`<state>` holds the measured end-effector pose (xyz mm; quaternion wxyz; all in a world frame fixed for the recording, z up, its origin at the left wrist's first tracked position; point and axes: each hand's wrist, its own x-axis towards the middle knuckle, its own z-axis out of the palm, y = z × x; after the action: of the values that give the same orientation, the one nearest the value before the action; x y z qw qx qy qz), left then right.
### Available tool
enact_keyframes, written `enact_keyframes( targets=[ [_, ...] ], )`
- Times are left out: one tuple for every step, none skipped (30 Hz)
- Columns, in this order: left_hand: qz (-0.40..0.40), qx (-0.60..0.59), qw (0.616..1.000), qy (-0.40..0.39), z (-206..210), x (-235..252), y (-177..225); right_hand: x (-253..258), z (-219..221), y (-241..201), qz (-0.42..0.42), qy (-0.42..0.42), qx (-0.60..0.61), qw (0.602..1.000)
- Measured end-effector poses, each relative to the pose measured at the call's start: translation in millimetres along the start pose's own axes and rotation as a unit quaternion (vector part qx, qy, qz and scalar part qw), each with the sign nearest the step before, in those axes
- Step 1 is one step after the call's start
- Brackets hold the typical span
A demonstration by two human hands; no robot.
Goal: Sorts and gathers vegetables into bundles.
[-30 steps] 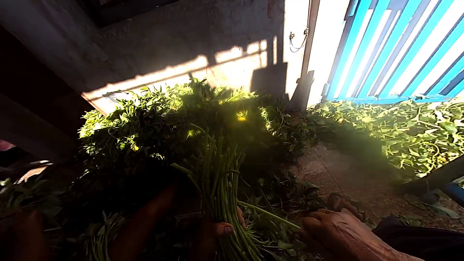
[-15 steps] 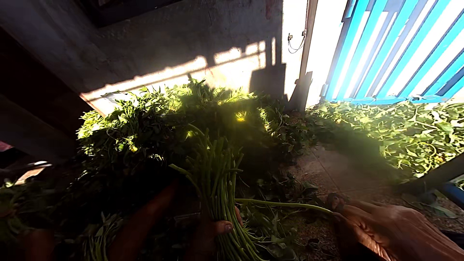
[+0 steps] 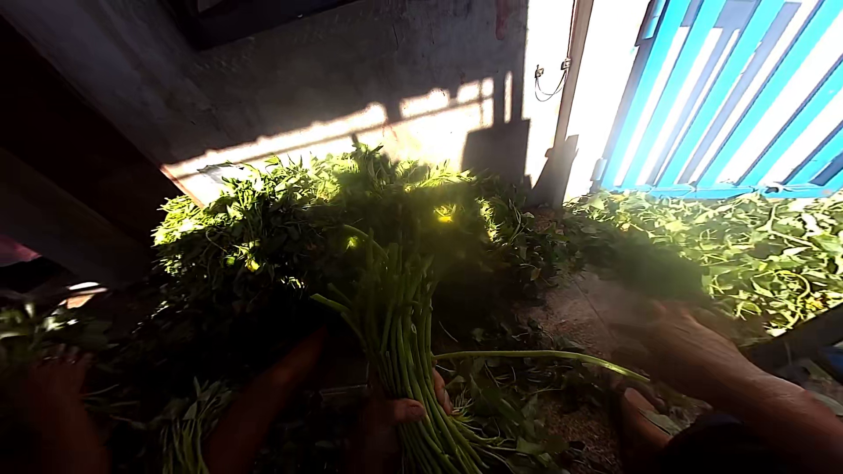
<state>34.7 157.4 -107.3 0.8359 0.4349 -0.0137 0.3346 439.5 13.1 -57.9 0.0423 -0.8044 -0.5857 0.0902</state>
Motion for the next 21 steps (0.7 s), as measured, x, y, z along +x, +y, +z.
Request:
enact_keyframes(
  targets=[
    [-0.001, -0.015, 1.0, -0.019, 4.2, 2.2, -2.0, 7.8, 13.6, -14.3, -0.048, 0.026, 0.073, 0.996],
    [-0.001, -0.028, 0.999, -0.037, 7.8, 5.2, -3.5, 12.3, 24.3, -35.8, -0.102, 0.056, 0.152, 0.982],
    [0.001, -0.039, 0.998, -0.055, 10.2, 8.3, -4.6, 13.3, 31.1, -62.7, -0.156, 0.088, 0.232, 0.956],
    [0.001, -0.046, 0.996, -0.071, 11.2, 10.7, -6.0, 11.8, 34.4, -91.3, -0.208, 0.107, 0.32, 0.918],
    [-0.002, -0.049, 0.995, -0.083, 11.6, 12.2, -7.7, 8.7, 33.7, -118.7, -0.262, 0.112, 0.411, 0.866],
    [-0.003, -0.051, 0.995, -0.086, 12.7, 13.1, -9.2, 4.6, 30.9, -143.1, -0.297, 0.113, 0.476, 0.82],
    [-0.001, -0.053, 0.995, -0.085, 14.7, 13.9, -9.8, 0.0, 26.7, -162.8, -0.315, 0.112, 0.514, 0.79],
    [-0.001, -0.055, 0.995, -0.084, 16.2, 13.4, -9.8, -3.5, 23.0, -177.1, -0.325, 0.111, 0.532, 0.774],
    [-0.002, -0.056, 0.995, -0.083, 17.4, 11.7, -9.5, -5.2, 20.4, -186.0, -0.331, 0.107, 0.534, 0.771],
    [-0.002, -0.059, 0.995, -0.082, 17.0, 10.3, -9.8, -5.3, 18.5, -190.0, -0.331, 0.096, 0.525, 0.778],
    [0.001, -0.058, 0.995, -0.086, 15.5, 10.4, -10.5, -3.3, 16.2, -190.0, -0.327, 0.089, 0.508, 0.792],
    [0.006, -0.058, 0.994, -0.089, 15.3, 11.1, -10.7, 0.9, 13.6, -187.2, -0.318, 0.088, 0.495, 0.803],
    [0.007, -0.061, 0.994, -0.095, 15.1, 11.3, -10.7, 6.5, 10.7, -181.9, -0.304, 0.095, 0.491, 0.811],
    [0.006, -0.065, 0.992, -0.104, 15.2, 11.3, -10.4, 12.5, 6.2, -175.9, -0.288, 0.107, 0.499, 0.81],
    [0.006, -0.07, 0.992, -0.109, 15.8, 11.1, -10.2, 16.7, -1.8, -171.0, -0.271, 0.119, 0.518, 0.802],
    [0.006, -0.072, 0.991, -0.113, 16.7, 10.9, -10.1, 18.4, -13.5, -167.8, -0.265, 0.125, 0.539, 0.789],
    [0.005, -0.074, 0.99, -0.117, 17.3, 11.0, -10.4, 17.4, -27.2, -167.0, -0.277, 0.124, 0.567, 0.766],
    [0.003, -0.074, 0.99, -0.119, 18.6, 11.0, -10.9, 14.4, -40.8, -168.5, -0.303, 0.111, 0.599, 0.733],
    [0.002, -0.072, 0.99, -0.119, 20.8, 10.7, -11.4, 11.0, -52.3, -171.1, -0.344, 0.088, 0.617, 0.703],
    [0.0, -0.07, 0.99, -0.118, 22.4, 10.8, -12.5, 8.2, -62.0, -174.8, -0.394, 0.066, 0.612, 0.682],
    [-0.004, -0.068, 0.99, -0.12, 23.3, 10.9, -13.8, 6.7, -69.5, -180.2, -0.446, 0.054, 0.578, 0.681]
  ],
)
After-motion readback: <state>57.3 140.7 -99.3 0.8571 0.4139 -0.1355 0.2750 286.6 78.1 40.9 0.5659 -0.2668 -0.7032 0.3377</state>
